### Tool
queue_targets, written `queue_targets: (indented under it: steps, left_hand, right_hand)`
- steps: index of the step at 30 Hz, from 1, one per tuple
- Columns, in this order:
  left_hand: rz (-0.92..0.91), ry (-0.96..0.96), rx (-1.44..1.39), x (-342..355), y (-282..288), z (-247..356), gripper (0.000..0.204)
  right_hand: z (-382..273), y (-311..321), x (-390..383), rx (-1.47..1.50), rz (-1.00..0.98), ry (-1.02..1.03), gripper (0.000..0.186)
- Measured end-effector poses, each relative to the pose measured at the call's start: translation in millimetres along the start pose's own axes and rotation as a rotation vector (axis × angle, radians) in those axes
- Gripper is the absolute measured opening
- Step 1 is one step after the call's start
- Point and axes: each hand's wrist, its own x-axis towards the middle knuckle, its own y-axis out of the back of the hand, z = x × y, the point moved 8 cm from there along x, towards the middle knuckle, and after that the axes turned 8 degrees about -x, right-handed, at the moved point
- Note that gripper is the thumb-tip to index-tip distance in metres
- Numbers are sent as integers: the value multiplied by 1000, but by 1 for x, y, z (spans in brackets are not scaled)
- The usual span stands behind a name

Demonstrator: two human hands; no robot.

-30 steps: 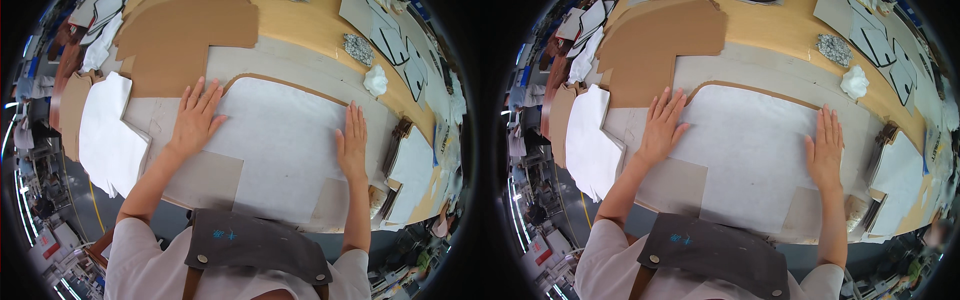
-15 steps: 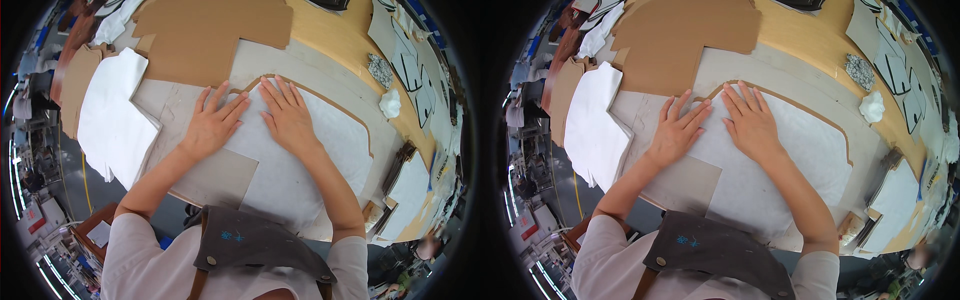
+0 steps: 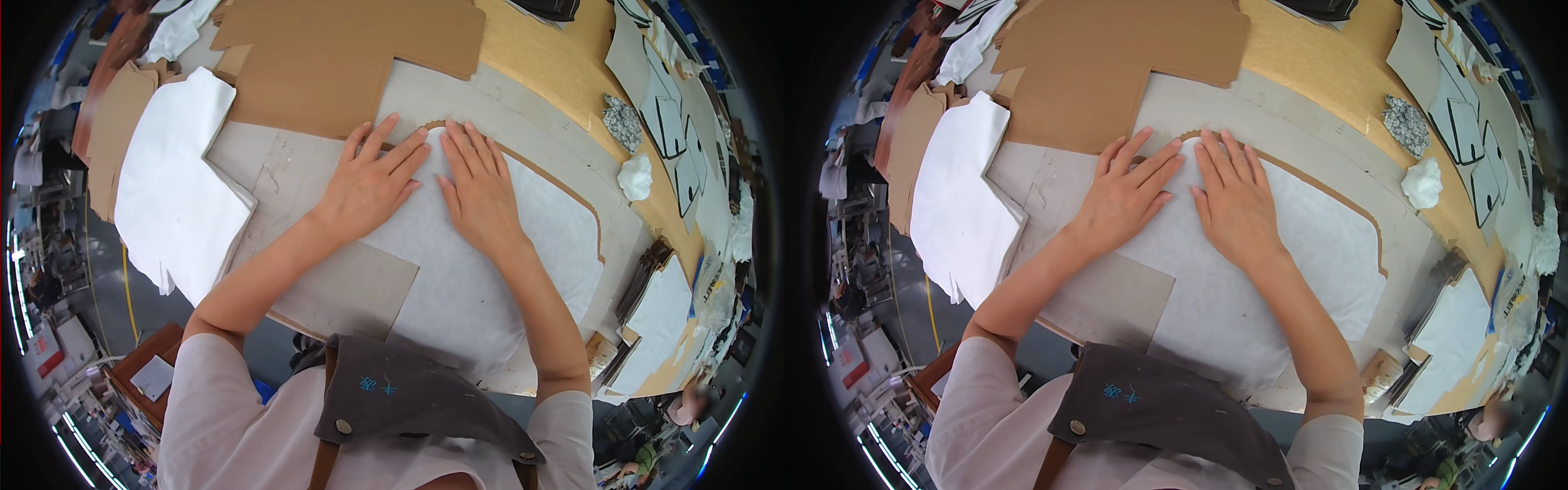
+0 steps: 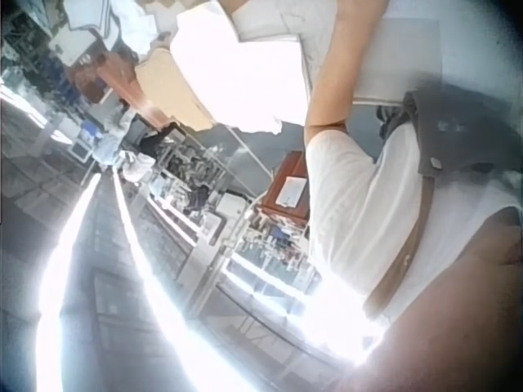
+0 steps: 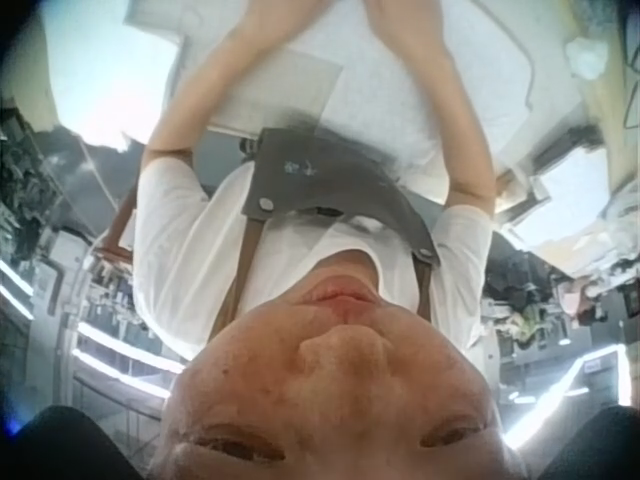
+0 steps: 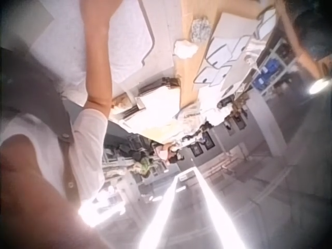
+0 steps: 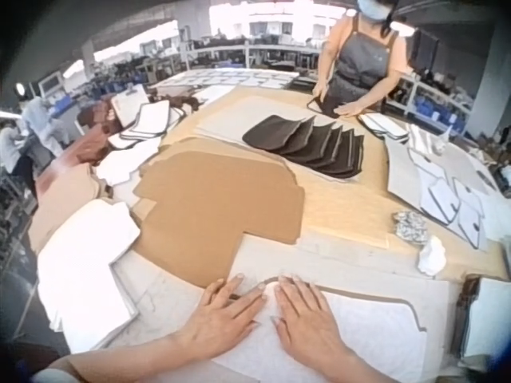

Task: Applying glue to a leather piece and adhering a white lining material to it.

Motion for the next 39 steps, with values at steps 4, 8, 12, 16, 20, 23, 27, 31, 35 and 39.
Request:
queue_targets:
  steps: [4, 8, 12, 16, 20, 23, 27, 31, 35, 39]
  left_hand:
    - [10, 8, -43, 5, 1, 0, 42]
    - [44, -11, -48, 15, -2, 1, 38]
    - [37, -20, -39, 18, -7, 0, 36]
    - [37, -41, -58, 23, -6, 4, 36]
    - [10, -60, -6, 26, -10, 4, 36]
    - [-4, -55, 39, 31, -12, 7, 35]
    - [5, -73, 3, 37, -13, 15, 36]
    - [-37, -70, 63, 38, -15, 11, 39]
    - [-43, -59, 89, 38, -14, 11, 40]
    - [-73, -57, 90, 40, -15, 13, 39]
  right_hand:
    - [-2, 1, -3, 7, -10, 11, 47]
    - [-2, 3, -4, 49, -6, -3, 46]
    - [-3, 2, -9, 67, -16, 1, 46]
    - [2, 6, -19, 70, -34, -17, 46]
    - [21, 12, -38, 37, -57, -102, 49]
    - [45, 17, -61, -4, -79, -180, 52]
    - [76, 27, -98, -79, -125, -301, 57]
    - [105, 39, -138, -135, -124, -403, 58]
    - [123, 52, -168, -201, -91, -463, 55]
    - [134, 59, -182, -237, -56, -553, 53]
